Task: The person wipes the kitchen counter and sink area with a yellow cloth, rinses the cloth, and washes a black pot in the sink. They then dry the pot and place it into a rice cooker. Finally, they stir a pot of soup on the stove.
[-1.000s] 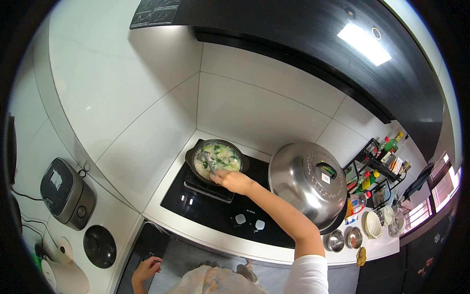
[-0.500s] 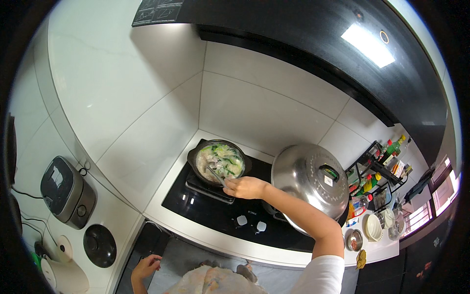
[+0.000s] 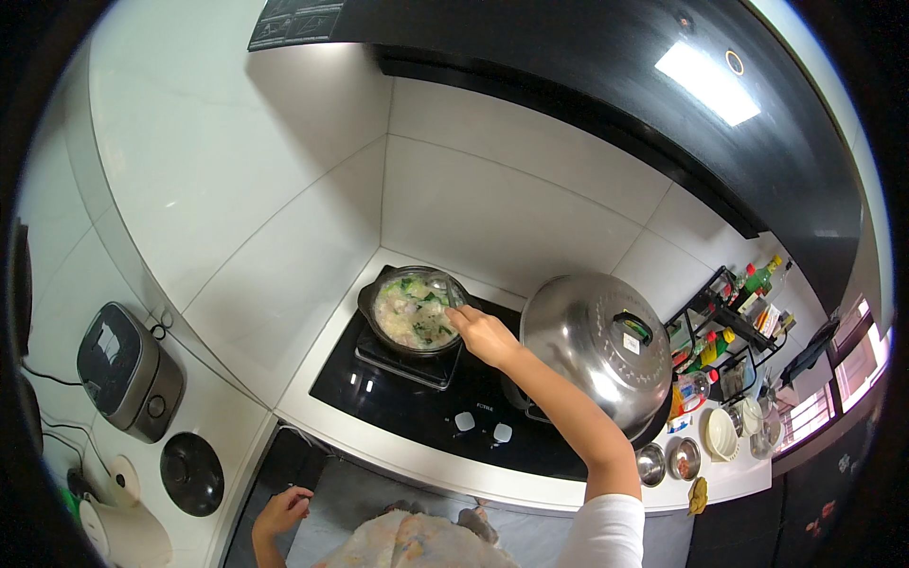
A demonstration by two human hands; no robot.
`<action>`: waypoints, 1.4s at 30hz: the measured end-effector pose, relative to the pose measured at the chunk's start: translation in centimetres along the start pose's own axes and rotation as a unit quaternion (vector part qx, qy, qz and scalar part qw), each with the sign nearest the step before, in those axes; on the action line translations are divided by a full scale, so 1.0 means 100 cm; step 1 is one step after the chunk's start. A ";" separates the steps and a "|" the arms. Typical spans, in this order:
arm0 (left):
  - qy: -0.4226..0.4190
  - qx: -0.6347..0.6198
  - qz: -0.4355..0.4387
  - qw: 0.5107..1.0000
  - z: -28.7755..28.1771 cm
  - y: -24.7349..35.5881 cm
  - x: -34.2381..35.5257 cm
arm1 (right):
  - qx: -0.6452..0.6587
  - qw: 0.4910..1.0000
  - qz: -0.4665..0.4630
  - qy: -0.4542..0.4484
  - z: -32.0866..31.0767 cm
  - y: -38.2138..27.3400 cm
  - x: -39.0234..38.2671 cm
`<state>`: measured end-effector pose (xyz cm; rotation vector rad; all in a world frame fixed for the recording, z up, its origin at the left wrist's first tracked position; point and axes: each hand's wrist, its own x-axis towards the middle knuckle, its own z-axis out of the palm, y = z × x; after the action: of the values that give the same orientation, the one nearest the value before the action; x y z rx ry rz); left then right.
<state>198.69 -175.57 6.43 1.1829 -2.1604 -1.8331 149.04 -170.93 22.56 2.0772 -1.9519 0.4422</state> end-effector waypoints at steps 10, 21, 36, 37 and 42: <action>-0.014 -0.028 -0.023 0.999 0.004 -0.004 -0.004 | -0.074 0.992 -0.036 -0.099 0.028 -0.005 -0.021; 0.004 -0.020 -0.008 1.000 0.001 -0.007 -0.009 | 0.187 0.941 0.278 -0.044 0.007 -0.001 0.028; 0.020 -0.044 -0.034 0.998 -0.005 -0.020 -0.019 | 0.470 0.724 0.491 0.117 0.007 0.027 0.075; 0.020 -0.046 -0.040 0.998 -0.005 -0.021 -0.019 | 0.463 0.732 0.485 0.123 0.007 0.026 0.078; 0.017 -0.060 -0.046 0.997 -0.006 -0.021 -0.013 | 0.250 0.911 0.321 0.063 0.016 0.012 0.083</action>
<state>200.96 -175.29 5.30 1.2977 -1.9795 -1.9328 148.36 -179.30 24.30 1.5046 -2.6125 1.2900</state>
